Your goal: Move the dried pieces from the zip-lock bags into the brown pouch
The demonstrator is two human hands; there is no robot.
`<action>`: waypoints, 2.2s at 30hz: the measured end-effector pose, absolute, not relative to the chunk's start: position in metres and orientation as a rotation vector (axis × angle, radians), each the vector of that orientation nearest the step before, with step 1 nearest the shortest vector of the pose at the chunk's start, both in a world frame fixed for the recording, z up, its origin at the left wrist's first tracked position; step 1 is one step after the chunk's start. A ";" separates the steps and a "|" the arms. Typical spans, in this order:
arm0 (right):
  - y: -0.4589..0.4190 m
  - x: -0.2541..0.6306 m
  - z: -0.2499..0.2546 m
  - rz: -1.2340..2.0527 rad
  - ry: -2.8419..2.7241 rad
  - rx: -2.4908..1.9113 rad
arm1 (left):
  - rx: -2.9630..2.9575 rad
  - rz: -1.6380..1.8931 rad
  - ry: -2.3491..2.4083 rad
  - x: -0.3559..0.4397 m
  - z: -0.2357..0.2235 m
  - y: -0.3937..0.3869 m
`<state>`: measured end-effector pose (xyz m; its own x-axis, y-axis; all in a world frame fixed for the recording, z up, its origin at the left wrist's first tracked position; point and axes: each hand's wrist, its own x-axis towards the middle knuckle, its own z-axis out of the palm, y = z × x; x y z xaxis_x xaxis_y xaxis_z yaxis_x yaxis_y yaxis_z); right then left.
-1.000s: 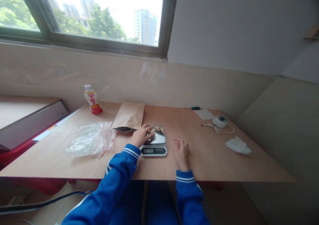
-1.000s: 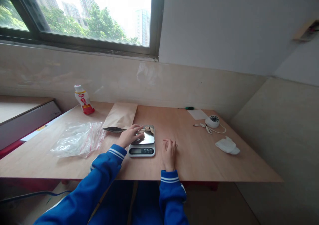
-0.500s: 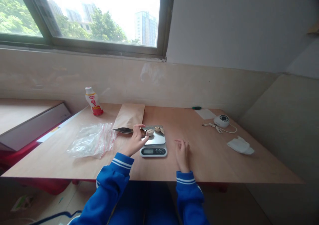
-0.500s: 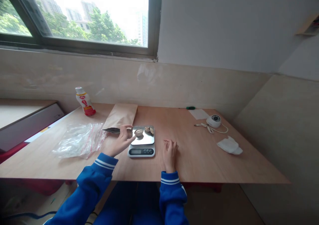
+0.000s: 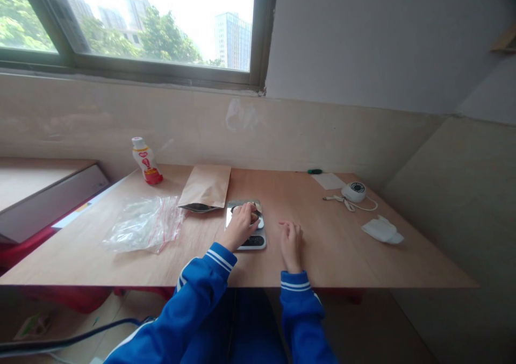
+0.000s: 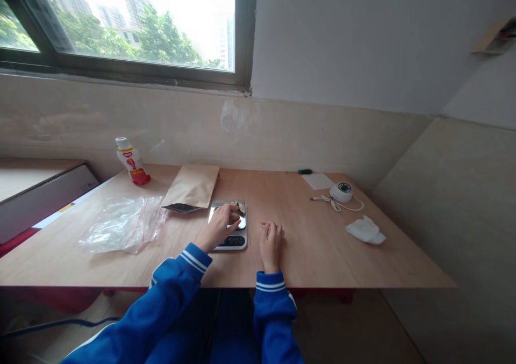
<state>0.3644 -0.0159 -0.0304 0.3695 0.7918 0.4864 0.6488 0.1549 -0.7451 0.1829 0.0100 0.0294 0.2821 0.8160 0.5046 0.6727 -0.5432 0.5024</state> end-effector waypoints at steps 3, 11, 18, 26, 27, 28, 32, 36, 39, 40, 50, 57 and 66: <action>-0.017 0.364 -0.029 0.174 -1.344 -1.542 | 2.423 1.044 1.502 0.185 0.032 0.009; -0.019 0.364 -0.026 0.189 -1.318 -1.553 | 2.305 1.336 1.661 0.167 0.046 0.001; -0.021 0.363 -0.025 0.226 -1.338 -1.556 | 1.770 1.522 2.144 0.094 0.020 0.010; -0.021 0.363 -0.025 0.222 -1.362 -1.572 | 1.969 1.158 2.217 0.069 -0.007 0.027; -0.021 0.363 -0.025 0.221 -1.365 -1.573 | 2.000 1.101 2.219 0.071 -0.008 0.032; -0.021 0.364 -0.025 0.223 -1.367 -1.575 | 2.028 1.045 2.221 0.072 -0.009 0.036; -0.021 0.363 -0.024 0.240 -1.365 -1.586 | 2.112 0.888 2.239 0.075 -0.016 0.047; -0.022 0.363 -0.022 0.255 -1.371 -1.590 | 2.179 0.838 2.258 0.074 -0.021 0.049; -0.023 0.363 -0.021 0.269 -1.371 -1.592 | 2.210 0.828 2.271 0.074 -0.023 0.048; -0.023 0.363 -0.021 0.270 -1.372 -1.593 | 2.213 0.829 2.279 0.074 -0.023 0.048; -0.024 0.364 -0.023 0.228 -1.409 -1.598 | 2.207 0.914 2.298 0.073 -0.028 0.050; -0.024 0.363 -0.023 0.226 -1.416 -1.613 | 2.185 0.932 2.278 0.074 -0.019 0.043; -0.024 0.364 -0.022 0.234 -1.421 -1.611 | 2.107 0.895 2.362 0.078 -0.014 0.038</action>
